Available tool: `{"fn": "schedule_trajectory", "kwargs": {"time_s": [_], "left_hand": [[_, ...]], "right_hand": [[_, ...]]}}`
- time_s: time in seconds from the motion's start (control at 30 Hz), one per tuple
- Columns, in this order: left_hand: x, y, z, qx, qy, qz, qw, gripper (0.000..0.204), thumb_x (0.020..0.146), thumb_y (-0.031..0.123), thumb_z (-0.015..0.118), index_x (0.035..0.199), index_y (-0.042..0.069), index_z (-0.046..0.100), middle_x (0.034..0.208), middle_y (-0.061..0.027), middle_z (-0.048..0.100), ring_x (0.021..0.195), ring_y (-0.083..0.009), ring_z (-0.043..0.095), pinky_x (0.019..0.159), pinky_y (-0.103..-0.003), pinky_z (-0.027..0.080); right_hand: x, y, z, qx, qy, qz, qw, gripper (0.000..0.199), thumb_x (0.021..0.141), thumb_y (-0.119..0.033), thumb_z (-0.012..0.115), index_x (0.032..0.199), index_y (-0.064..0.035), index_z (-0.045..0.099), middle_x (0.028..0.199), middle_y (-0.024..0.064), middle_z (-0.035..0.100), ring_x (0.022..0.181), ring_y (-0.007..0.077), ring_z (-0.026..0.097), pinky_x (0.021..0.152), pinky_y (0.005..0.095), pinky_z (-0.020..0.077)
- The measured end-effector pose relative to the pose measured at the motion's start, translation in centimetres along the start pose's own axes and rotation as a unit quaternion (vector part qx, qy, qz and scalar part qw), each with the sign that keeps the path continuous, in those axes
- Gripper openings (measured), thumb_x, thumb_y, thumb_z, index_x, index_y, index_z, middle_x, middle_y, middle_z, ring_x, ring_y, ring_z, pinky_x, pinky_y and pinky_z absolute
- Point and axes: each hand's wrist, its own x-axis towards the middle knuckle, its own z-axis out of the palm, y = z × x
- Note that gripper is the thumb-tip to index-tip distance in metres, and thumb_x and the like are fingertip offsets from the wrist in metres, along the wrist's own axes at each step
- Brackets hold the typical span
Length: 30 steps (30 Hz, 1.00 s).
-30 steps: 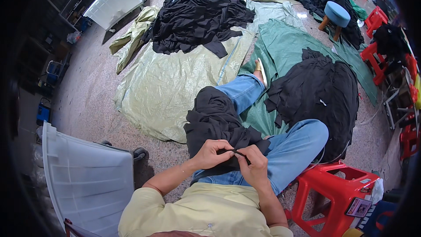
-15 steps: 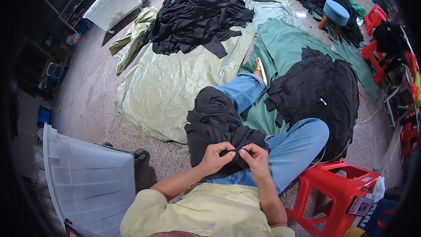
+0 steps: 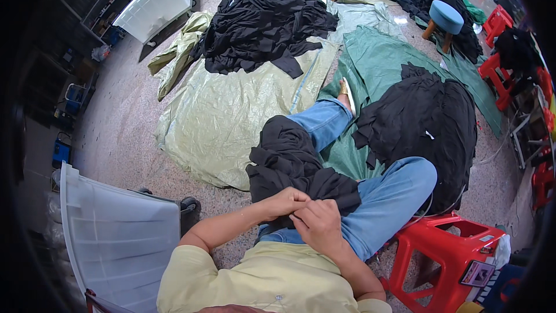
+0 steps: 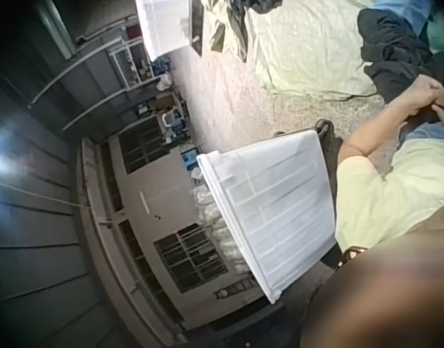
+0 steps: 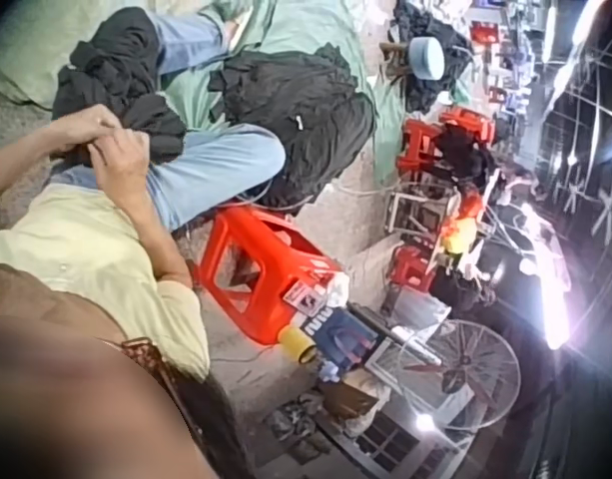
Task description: Inspecting and sorting various pieces of black fabric while seated.
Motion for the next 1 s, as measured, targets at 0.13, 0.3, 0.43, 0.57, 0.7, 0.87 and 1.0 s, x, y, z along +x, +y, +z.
{"fn": "schedule_trajectory", "kwargs": {"time_s": [0.13,0.3,0.43,0.57,0.7,0.87,1.0], "left_hand": [[1.1,2.8,1.0,-0.078,0.075,0.089,0.99,0.018,0.098,0.02,0.064,0.089,0.005,0.067,0.077,0.0085,0.058,0.068,-0.0001,0.048,0.059,-0.019,0.04],[1.0,1.8,2.1,-0.307,0.075,-0.111,0.942,0.036,0.101,0.04,0.056,0.103,0.006,0.067,0.09,0.002,0.066,0.085,-0.0058,0.061,0.074,-0.021,0.047],[0.5,-0.5,1.7,-0.344,0.031,-0.077,0.935,0.018,0.097,0.023,0.065,0.097,0.005,0.067,0.091,-0.0009,0.068,0.076,-0.008,0.064,0.063,-0.024,0.051],[0.2,1.3,1.3,-0.27,0.007,-0.04,0.962,0.017,0.097,0.021,0.065,0.093,0.004,0.067,0.085,0.0002,0.067,0.072,-0.0051,0.062,0.059,-0.021,0.049],[-0.3,2.2,1.7,-0.201,0.028,-0.05,0.978,0.019,0.095,0.022,0.068,0.086,0.005,0.068,0.08,0.0013,0.066,0.067,-0.004,0.058,0.057,-0.02,0.046],[-0.5,1.2,1.5,-0.166,0.067,-0.021,0.984,0.017,0.094,0.02,0.069,0.086,0.005,0.069,0.078,0.0026,0.065,0.064,-0.0023,0.054,0.053,-0.018,0.041],[0.4,3.2,1.8,-0.14,0.133,0.075,0.978,0.01,0.097,0.014,0.064,0.093,0.005,0.066,0.081,0.0048,0.061,0.069,-0.0013,0.052,0.058,-0.019,0.044]], "right_hand": [[-0.5,0.5,0.3,-0.044,0.006,0.026,0.999,0.018,0.071,-0.005,0.078,0.082,-0.008,0.064,0.073,0.0056,0.056,0.07,0.0251,0.058,0.064,0.037,0.0392],[-0.6,0.5,0.1,-0.041,0.021,0.03,0.999,0.018,0.071,-0.006,0.078,0.084,-0.0077,0.065,0.074,0.0057,0.058,0.07,0.0244,0.059,0.063,0.0366,0.0396],[-0.9,0.6,0.7,-0.017,-0.006,0.006,1.0,0.019,0.072,-0.009,0.08,0.086,-0.0082,0.067,0.078,0.0046,0.062,0.07,0.0234,0.061,0.063,0.0357,0.0404],[-0.6,0.5,0.6,-0.019,-0.014,0.001,1.0,0.018,0.072,-0.01,0.08,0.085,-0.0089,0.068,0.079,0.0034,0.063,0.07,0.0226,0.061,0.062,0.0351,0.0403],[-0.9,0.5,0.7,-0.027,-0.014,-0.003,1.0,0.017,0.074,-0.011,0.077,0.088,-0.0105,0.068,0.081,0.0026,0.062,0.074,0.0198,0.062,0.065,0.0351,0.0398],[-0.6,0.2,0.7,-0.016,0.006,0.016,1.0,0.018,0.073,-0.009,0.078,0.087,-0.0092,0.067,0.079,0.0037,0.062,0.07,0.0213,0.061,0.063,0.0349,0.0389],[-0.4,0.7,0.6,-0.058,-0.014,0.02,0.998,0.019,0.071,-0.005,0.077,0.085,-0.0083,0.064,0.072,0.0046,0.058,0.064,0.0237,0.056,0.06,0.0364,0.0368]]}}
